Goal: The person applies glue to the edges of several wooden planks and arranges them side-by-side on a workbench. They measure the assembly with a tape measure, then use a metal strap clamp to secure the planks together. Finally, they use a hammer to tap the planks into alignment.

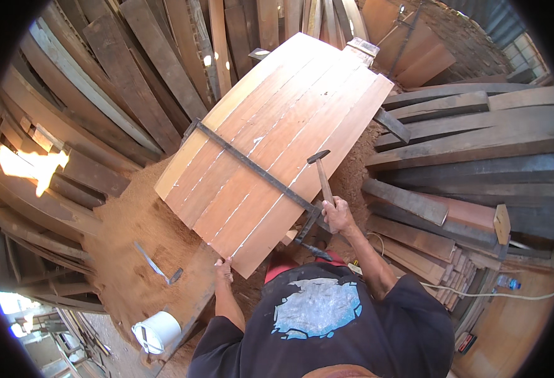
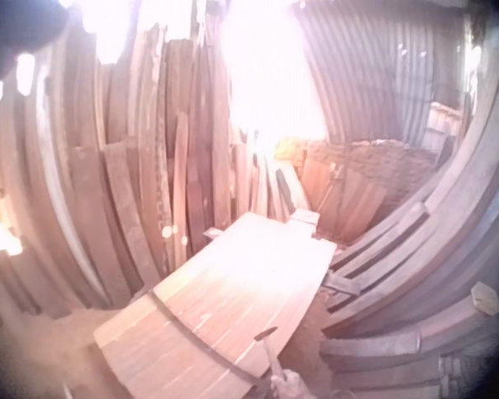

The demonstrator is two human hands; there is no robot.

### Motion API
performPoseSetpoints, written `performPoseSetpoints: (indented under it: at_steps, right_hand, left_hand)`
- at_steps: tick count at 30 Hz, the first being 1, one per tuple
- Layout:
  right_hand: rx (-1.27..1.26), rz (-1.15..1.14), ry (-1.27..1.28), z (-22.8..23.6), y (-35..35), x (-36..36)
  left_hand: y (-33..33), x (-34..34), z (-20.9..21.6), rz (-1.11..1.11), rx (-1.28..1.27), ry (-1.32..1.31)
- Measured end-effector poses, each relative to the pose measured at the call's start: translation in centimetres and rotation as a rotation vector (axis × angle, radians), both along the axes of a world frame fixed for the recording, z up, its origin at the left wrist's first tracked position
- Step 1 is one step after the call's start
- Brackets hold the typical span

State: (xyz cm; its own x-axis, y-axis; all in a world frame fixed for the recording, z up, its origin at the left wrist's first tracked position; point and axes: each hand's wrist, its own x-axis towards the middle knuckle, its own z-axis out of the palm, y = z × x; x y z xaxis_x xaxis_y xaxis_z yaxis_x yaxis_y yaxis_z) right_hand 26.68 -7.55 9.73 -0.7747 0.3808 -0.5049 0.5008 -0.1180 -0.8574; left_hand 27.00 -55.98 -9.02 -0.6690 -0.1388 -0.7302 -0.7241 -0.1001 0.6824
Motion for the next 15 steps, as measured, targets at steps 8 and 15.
performPoseSetpoints:
  at_steps: [8,15]
  right_hand:
    - [-0.072,-0.026,0.045,-4.1,7.0,-0.5]
    - [-0.189,-0.086,0.054,-4.3,9.7,-1.9]
  left_hand:
    - [0.1,-0.5,-2.4,0.094,-0.133,-0.030]
    - [-0.5,0.0,-3.0,0.243,-0.267,0.050]
